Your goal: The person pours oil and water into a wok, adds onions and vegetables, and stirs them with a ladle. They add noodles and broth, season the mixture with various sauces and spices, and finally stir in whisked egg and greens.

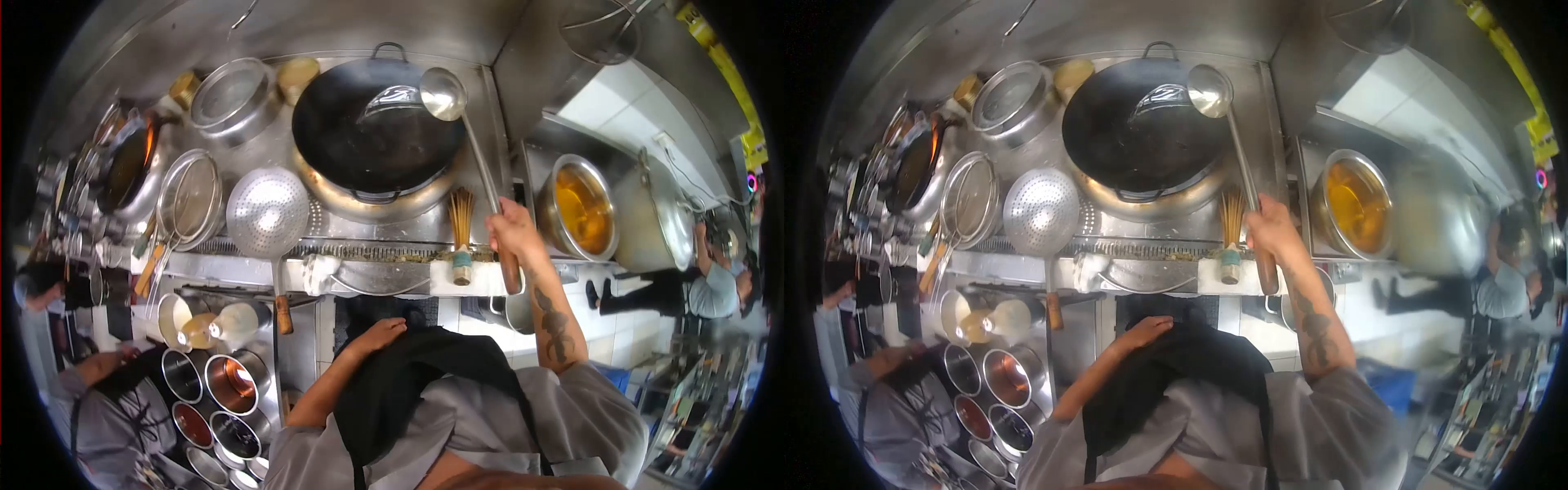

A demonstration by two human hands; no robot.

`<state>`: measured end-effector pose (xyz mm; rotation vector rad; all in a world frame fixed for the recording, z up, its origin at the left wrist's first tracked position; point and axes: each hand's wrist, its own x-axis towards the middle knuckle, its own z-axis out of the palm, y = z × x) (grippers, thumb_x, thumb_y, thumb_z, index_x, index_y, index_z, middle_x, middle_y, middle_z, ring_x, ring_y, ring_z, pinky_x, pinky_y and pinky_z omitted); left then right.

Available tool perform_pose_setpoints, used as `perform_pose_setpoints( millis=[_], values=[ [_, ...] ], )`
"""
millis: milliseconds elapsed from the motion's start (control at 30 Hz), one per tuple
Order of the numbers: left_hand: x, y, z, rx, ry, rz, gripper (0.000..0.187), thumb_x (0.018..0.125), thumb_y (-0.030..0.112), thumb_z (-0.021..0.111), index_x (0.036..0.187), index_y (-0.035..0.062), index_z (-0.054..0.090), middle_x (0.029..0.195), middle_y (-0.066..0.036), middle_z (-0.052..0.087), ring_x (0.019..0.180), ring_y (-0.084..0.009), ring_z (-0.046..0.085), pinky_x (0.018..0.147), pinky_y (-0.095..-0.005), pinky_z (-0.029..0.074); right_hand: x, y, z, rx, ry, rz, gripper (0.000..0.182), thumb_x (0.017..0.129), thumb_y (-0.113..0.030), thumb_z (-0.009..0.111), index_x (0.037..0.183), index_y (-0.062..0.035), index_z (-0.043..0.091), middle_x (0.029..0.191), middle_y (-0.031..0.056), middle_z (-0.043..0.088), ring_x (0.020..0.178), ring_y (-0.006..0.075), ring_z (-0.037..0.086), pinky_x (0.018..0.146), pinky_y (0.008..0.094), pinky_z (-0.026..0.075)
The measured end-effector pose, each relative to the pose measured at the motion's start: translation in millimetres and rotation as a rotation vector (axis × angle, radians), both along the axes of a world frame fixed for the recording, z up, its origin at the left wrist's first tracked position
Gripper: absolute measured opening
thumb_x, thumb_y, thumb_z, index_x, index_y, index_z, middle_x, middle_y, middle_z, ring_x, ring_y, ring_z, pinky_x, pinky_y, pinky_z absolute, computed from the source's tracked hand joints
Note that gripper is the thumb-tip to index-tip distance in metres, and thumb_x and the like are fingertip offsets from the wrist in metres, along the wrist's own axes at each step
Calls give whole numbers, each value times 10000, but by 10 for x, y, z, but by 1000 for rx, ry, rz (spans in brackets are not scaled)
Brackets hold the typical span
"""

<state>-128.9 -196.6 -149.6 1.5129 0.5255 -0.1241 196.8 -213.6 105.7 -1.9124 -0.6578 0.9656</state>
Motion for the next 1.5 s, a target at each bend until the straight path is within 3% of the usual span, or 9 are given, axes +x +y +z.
perform_pose_setpoints(
  millis=[200, 333, 400, 667, 933, 1100, 1233, 1333, 1500],
  values=[
    [604, -631, -746, 508, -15, -17, 648, 859, 298, 562, 1343, -90, 372, 1316, -278, 473, 1233, -403, 461, 1034, -433, 380, 152, 93, 176, 34, 53, 232, 308, 822, -86, 559, 1111, 23, 561, 677, 41, 546, 430, 98, 476, 420, 255, 396],
    [1092, -780, -945, 838, 38, -151, 805, 785, 307, 592, 1405, -82, 259, 1395, -287, 366, 1296, -425, 372, 1088, -491, 305, 90, -99, 107, 163, -505, 316, 469, 855, -120, 573, 1265, 83, 470, 808, 143, 607, 661, 223, 612, 636, 314, 489],
    [1237, -805, -1004, 804, 137, -189, 830, 767, 311, 601, 1410, -81, 250, 1407, -276, 356, 1322, -417, 339, 1112, -498, 261, 104, -277, 156, 116, -549, 330, 507, 860, -124, 577, 1289, 102, 429, 861, 173, 614, 770, 240, 622, 719, 331, 487],
    [1342, -947, -1137, 856, 157, -192, 875, 741, 318, 607, 1423, -80, 231, 1439, -252, 323, 1359, -392, 288, 1139, -491, 208, 138, -574, 480, -202, -157, 484, 518, 858, -131, 596, 1309, 75, 447, 737, 54, 573, 537, 76, 523, 516, 240, 434],
    [1736, -1290, -1763, 1071, 389, -143, 721, 804, 261, 540, 1433, -2, 302, 1453, -177, 325, 1368, -348, 251, 1135, -558, 143, 43, -735, 116, 13, -372, 344, 527, 881, -112, 584, 1337, 80, 403, 807, 84, 595, 564, 93, 542, 510, 258, 452],
    [1884, -1080, -1527, 756, 443, -183, 705, 816, 251, 539, 1441, 29, 299, 1494, -164, 293, 1404, -345, 225, 1119, -577, 173, 236, -1108, 90, -51, -490, 363, 427, 906, -144, 566, 1303, -24, 463, 768, 39, 605, 540, 80, 516, 468, 243, 427],
    [1115, -1011, -767, 651, 232, 208, 536, 765, 176, 599, 1273, 75, 460, 1356, -171, 451, 1214, -337, 495, 925, -540, 435, 389, -1196, -56, -150, -279, 372, 377, 902, -105, 536, 1275, -69, 489, 651, -32, 495, 472, 40, 442, 404, 202, 361],
    [239, -1063, -518, 403, 402, 337, 601, 790, 194, 578, 1340, 1, 431, 1250, -275, 532, 1102, -406, 566, 936, -477, 450, -152, -1075, 95, -34, 45, 146, 369, 909, -137, 541, 1272, -104, 490, 658, -48, 457, 463, 43, 400, 405, 202, 352],
    [-1239, -1776, -378, 455, 469, 1083, 435, 794, 167, 550, 1182, -28, 576, 1086, -268, 627, 1046, -422, 588, 930, -478, 456, -294, -942, -79, 287, 679, 299, 294, 998, -154, 434, 1258, -17, 439, 749, -1, 441, 491, 59, 374, 454, 213, 369]
  ],
)
